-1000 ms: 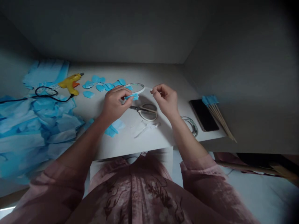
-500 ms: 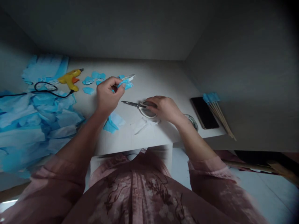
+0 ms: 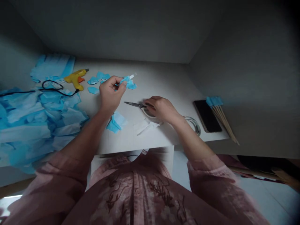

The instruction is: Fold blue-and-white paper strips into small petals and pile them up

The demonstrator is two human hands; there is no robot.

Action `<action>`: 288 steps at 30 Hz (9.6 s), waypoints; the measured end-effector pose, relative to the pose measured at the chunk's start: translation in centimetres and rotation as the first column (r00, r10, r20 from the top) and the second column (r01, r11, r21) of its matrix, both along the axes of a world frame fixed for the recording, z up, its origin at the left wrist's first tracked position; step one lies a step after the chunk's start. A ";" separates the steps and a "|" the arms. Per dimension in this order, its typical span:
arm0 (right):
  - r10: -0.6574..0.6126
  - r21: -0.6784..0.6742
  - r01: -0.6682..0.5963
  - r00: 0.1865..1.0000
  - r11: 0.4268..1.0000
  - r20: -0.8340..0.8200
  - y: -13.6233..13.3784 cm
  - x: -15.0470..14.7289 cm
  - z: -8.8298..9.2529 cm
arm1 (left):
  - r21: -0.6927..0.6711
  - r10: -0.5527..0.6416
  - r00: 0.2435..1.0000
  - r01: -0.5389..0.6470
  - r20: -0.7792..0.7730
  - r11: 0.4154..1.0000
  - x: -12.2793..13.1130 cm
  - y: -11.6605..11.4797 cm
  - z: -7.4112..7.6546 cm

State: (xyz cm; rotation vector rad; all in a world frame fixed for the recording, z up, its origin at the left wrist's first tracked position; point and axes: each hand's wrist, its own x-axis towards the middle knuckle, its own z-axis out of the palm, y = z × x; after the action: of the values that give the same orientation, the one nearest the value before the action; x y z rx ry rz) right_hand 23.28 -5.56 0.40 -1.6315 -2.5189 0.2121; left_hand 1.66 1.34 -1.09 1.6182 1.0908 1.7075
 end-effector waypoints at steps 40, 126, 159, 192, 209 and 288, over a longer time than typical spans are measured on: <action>0.074 0.028 -0.069 0.958 0.997 -0.278 3.4 -4.7 -0.8 | -0.360 -0.070 0.920 0.221 0.387 0.906 0.1 0.2 0.5; 0.353 0.680 0.034 0.835 0.733 -0.423 3.0 -3.0 -2.5 | -0.635 -0.376 0.892 0.444 0.250 0.632 0.6 -2.2 2.3; 0.061 0.074 0.001 0.555 0.997 -0.829 3.6 -2.8 -2.7 | -0.571 -0.483 0.857 0.491 0.180 0.658 0.4 -1.8 1.6; 0.058 0.101 0.011 0.754 0.995 -0.654 4.1 -3.1 -4.2 | -0.483 -0.127 0.975 0.203 0.185 0.852 0.0 -1.0 2.1; -0.019 0.081 0.060 0.900 0.995 -0.436 4.0 -5.1 -4.7 | -0.421 -0.140 0.959 0.236 0.248 0.876 0.1 -1.1 1.8; 0.259 0.569 0.028 0.872 0.822 -0.416 3.5 -2.4 -2.7 | -0.523 -0.375 0.844 0.534 0.384 0.665 0.9 -1.9 0.7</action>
State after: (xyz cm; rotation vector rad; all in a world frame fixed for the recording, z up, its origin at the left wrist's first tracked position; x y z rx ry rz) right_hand 20.85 -2.10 -2.27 -1.0280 -2.0272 -0.1060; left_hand 2.56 -0.54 -0.34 1.0908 0.8792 1.0180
